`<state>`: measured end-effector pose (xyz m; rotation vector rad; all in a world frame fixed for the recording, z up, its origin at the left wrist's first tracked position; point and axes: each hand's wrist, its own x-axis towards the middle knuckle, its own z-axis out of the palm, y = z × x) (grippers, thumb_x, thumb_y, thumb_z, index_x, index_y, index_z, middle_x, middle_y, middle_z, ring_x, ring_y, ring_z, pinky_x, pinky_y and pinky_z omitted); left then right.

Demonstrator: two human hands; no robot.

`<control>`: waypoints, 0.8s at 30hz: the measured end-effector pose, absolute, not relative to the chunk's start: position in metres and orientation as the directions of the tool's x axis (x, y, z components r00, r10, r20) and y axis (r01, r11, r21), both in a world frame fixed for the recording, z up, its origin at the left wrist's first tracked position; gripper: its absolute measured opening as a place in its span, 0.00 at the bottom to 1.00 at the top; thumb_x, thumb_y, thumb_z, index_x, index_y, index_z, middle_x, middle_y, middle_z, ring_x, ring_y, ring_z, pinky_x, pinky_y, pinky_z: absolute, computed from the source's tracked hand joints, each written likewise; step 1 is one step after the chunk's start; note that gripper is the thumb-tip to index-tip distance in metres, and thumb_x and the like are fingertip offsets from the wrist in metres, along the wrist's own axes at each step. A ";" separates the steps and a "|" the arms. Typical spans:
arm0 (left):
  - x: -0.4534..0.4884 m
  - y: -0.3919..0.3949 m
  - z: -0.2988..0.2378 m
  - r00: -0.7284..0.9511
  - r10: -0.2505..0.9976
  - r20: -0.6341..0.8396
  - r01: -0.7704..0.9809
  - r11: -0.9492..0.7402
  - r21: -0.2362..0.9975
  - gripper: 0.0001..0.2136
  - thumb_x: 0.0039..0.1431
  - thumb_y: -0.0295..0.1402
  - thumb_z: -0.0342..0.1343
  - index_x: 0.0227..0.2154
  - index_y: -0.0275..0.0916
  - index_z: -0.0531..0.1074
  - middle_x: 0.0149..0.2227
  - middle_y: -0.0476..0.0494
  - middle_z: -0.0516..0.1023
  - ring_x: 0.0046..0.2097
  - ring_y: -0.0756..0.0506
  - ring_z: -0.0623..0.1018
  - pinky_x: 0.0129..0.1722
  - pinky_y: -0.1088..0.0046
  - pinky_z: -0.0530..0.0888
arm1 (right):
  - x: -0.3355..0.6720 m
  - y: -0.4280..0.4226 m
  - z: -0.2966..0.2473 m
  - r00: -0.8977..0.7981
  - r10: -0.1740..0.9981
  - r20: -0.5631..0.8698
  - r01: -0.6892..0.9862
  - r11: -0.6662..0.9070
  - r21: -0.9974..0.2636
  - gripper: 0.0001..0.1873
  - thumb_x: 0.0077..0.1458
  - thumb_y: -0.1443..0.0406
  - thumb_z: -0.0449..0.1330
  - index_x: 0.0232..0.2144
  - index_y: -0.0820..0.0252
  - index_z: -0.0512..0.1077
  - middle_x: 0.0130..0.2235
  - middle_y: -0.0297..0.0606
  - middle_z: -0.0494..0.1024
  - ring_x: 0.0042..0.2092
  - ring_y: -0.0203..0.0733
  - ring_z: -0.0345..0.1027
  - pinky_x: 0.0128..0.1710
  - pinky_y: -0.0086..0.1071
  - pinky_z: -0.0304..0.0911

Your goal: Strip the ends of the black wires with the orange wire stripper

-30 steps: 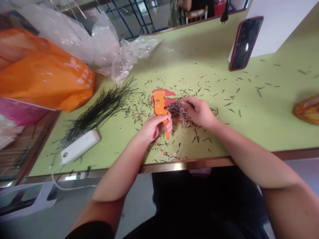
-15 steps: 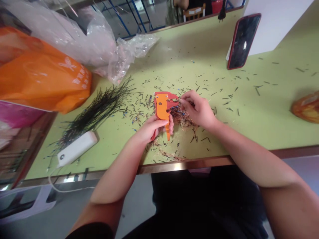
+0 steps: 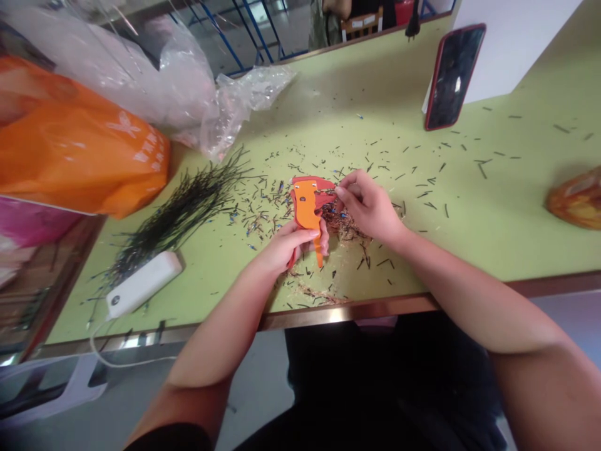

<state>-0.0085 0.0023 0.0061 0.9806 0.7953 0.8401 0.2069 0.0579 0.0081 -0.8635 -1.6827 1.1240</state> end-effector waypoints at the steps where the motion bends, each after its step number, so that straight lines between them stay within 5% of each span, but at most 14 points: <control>1: -0.008 0.003 0.006 0.449 0.874 -0.185 -0.230 0.314 0.921 0.11 0.58 0.38 0.66 0.37 0.36 0.74 0.31 0.48 0.79 0.31 0.48 0.81 0.35 0.69 0.80 | 0.207 0.058 0.008 -0.356 0.887 0.295 0.065 0.338 -0.939 0.18 0.72 0.47 0.58 0.42 0.54 0.65 0.30 0.33 0.79 0.25 0.33 0.61 0.23 0.33 0.55; 10: -0.009 0.003 0.002 0.434 0.880 -0.194 -0.205 0.306 0.930 0.10 0.57 0.36 0.64 0.38 0.37 0.74 0.32 0.48 0.79 0.32 0.48 0.81 0.35 0.69 0.79 | 0.208 0.056 0.010 -0.374 0.877 0.301 0.143 0.375 -0.916 0.06 0.73 0.59 0.56 0.44 0.54 0.64 0.34 0.34 0.78 0.36 0.39 0.71 0.38 0.39 0.66; 24: -0.007 0.003 -0.005 0.409 0.905 -0.121 -0.064 0.160 0.985 0.13 0.64 0.43 0.65 0.34 0.38 0.73 0.29 0.49 0.77 0.31 0.50 0.78 0.35 0.72 0.76 | 0.209 0.054 0.012 -0.377 0.864 0.332 0.175 0.419 -0.891 0.08 0.69 0.64 0.58 0.43 0.52 0.60 0.31 0.32 0.76 0.31 0.39 0.69 0.32 0.37 0.62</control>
